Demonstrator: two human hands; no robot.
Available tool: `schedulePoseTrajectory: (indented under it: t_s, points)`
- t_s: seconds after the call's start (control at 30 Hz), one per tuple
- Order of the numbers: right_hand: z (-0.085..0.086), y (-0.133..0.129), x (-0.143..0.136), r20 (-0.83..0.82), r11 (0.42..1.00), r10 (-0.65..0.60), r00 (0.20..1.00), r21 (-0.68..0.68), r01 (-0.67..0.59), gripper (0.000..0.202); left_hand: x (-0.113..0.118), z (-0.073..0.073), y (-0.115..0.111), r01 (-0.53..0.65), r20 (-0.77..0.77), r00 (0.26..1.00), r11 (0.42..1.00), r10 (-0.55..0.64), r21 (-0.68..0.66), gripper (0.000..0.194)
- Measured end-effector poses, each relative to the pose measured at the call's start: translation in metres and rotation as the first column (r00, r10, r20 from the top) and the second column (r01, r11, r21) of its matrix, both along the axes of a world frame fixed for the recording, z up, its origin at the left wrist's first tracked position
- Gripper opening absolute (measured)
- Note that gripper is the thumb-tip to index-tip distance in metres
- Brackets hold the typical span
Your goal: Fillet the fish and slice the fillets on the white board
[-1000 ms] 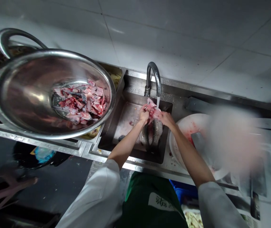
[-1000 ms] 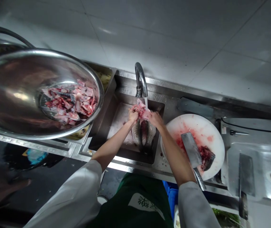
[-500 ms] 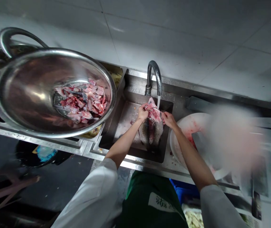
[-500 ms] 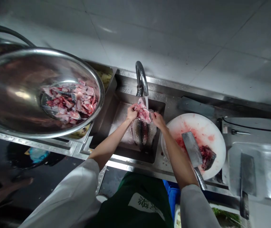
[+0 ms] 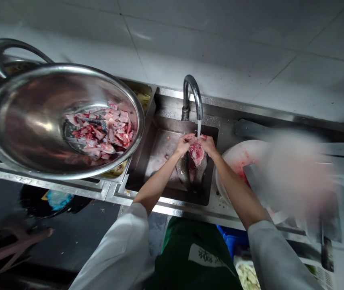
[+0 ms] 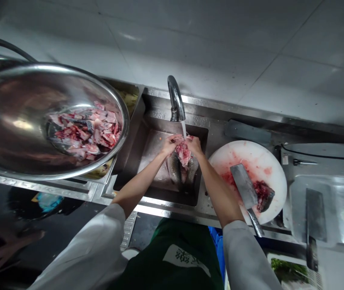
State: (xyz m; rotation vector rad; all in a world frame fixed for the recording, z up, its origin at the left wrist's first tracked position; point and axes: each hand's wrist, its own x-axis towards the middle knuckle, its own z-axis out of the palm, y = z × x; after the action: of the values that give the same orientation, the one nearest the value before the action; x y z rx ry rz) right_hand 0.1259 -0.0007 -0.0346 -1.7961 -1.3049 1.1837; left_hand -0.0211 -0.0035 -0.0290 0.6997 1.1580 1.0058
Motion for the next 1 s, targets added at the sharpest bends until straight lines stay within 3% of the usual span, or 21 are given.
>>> schedulePoseTrajectory:
  t_s: [0.07,0.13,0.23,0.33,0.43,0.5,0.57,0.67,0.77,0.9,1.0]
  points:
    - [-0.003,-0.002,0.001,-0.011,0.996,-0.09,0.996,0.004,0.09,0.028,0.0,-0.003,-0.006,-0.003,0.025,1.0,0.999,0.004,-0.033,0.035]
    - [-0.004,-0.003,0.001,-0.02,0.983,-0.181,0.983,-0.001,0.181,0.025,0.0,-0.004,-0.012,0.071,0.059,0.996,0.996,-0.067,-0.06,0.047]
    - [-0.001,-0.006,0.006,-0.089,0.949,-0.297,0.951,-0.135,0.284,0.023,-0.001,-0.003,-0.016,0.172,0.114,0.98,0.983,-0.164,-0.066,0.065]
    - [0.006,-0.012,0.015,-0.271,0.927,-0.308,0.912,-0.302,0.223,0.025,-0.006,-0.001,-0.014,0.199,0.15,0.971,0.977,-0.186,-0.073,0.063]
    - [0.015,-0.016,0.026,-0.352,0.97,-0.092,0.931,-0.241,0.005,0.043,-0.012,0.001,-0.009,0.191,0.122,0.975,0.981,-0.184,-0.044,0.052]
    - [0.02,-0.015,0.03,-0.244,0.976,0.117,0.963,-0.149,-0.156,0.051,-0.016,0.003,-0.006,0.2,0.089,0.977,0.979,-0.196,-0.035,0.052]
    - [0.025,-0.01,0.031,-0.051,0.949,0.305,0.951,-0.07,-0.308,0.042,-0.019,0.004,-0.004,0.236,0.083,0.969,0.971,-0.232,-0.047,0.058]
    - [0.033,-0.005,0.027,0.274,0.868,0.482,0.832,-0.018,-0.497,0.02,-0.023,0.005,-0.002,0.298,0.091,0.952,0.954,-0.293,-0.039,0.065]
    - [0.043,-0.004,0.02,0.527,0.791,0.549,0.649,-0.077,-0.607,0.015,-0.026,0.006,0.0,0.337,0.089,0.938,0.941,-0.334,-0.017,0.065]
    - [0.051,-0.007,0.01,0.673,0.719,0.593,0.443,-0.195,-0.667,0.031,-0.03,0.009,0.002,0.346,0.095,0.935,0.938,-0.343,-0.021,0.06]
    - [0.051,-0.003,0.005,0.686,0.669,0.626,0.372,-0.226,-0.708,0.029,-0.033,0.012,0.003,0.342,0.088,0.937,0.939,-0.338,-0.039,0.055]
